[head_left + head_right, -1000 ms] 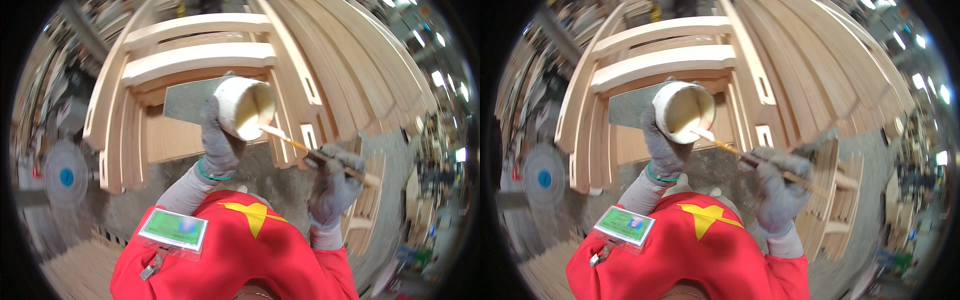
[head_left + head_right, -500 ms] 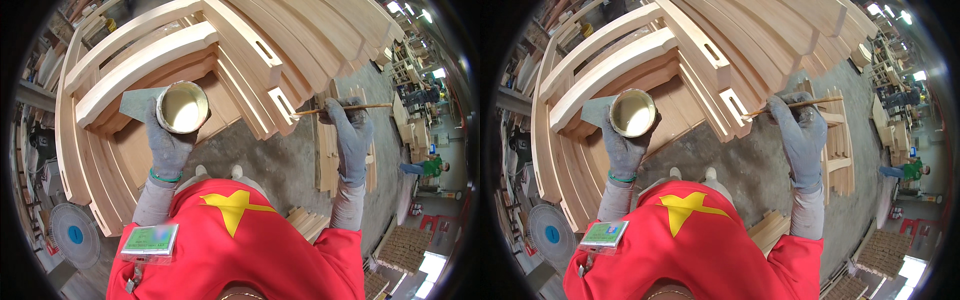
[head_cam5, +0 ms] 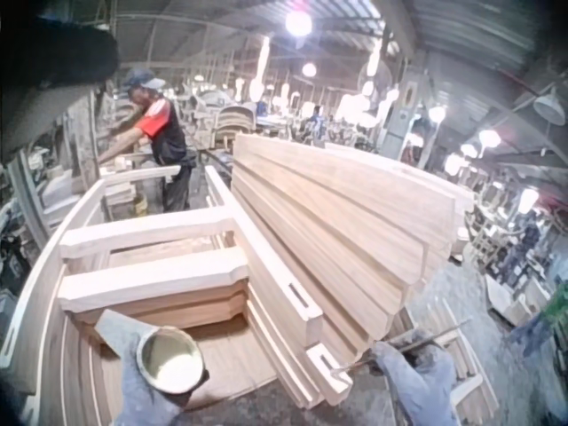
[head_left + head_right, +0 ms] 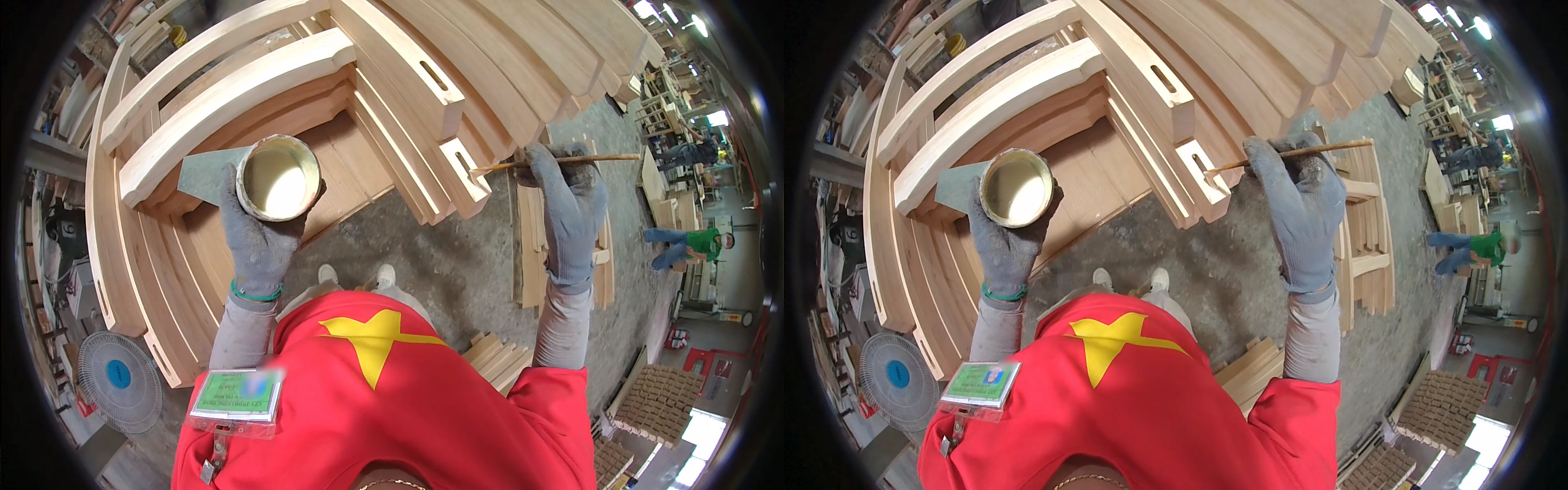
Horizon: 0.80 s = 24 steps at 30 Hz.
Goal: The person applies a white liquid to wooden chair frames using a brush. They repeatedly dip the brush into a small container and paint the edges and surfaces of the chair parts. The person occasionally repositions the chair to access different areas.
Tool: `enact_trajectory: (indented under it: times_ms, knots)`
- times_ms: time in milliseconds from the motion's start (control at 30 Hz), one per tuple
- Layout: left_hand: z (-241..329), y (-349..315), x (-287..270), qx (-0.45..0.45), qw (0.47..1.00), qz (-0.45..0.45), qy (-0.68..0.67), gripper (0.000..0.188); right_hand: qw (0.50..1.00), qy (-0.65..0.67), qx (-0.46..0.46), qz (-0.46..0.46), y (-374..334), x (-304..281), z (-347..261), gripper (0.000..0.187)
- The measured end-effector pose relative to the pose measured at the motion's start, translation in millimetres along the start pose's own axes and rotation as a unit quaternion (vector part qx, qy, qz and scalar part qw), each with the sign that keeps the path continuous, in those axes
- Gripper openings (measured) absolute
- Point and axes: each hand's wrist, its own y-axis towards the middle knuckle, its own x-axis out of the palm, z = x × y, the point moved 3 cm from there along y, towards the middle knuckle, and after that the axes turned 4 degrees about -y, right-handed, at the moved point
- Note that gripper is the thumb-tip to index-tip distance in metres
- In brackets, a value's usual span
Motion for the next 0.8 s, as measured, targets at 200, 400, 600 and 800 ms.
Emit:
enact_trajectory:
  times_ms: [200, 400, 600, 800]
  knots:
    - [5.8, -2.2, 3.7, -0.001, 1.000, -0.007, 0.001, 0.042, 0.999, -0.004, -0.034, -0.002, 10.2, 6.8, 1.6, 0.020]
    - [11.6, -5.5, 6.7, 0.057, 0.994, -0.061, 0.072, 0.040, 0.999, 0.000, -0.036, -0.002, 14.3, 12.8, 1.2, 0.018]
    - [15.5, -4.5, 5.4, 0.028, 0.999, -0.038, 0.004, 0.042, 0.997, 0.024, -0.067, 0.001, 15.7, 14.7, 7.2, 0.018]
    - [15.3, -3.5, 4.6, 0.025, 0.999, -0.015, 0.019, 0.047, 0.999, -0.013, -0.051, 0.002, 12.5, 9.5, 8.2, 0.018]
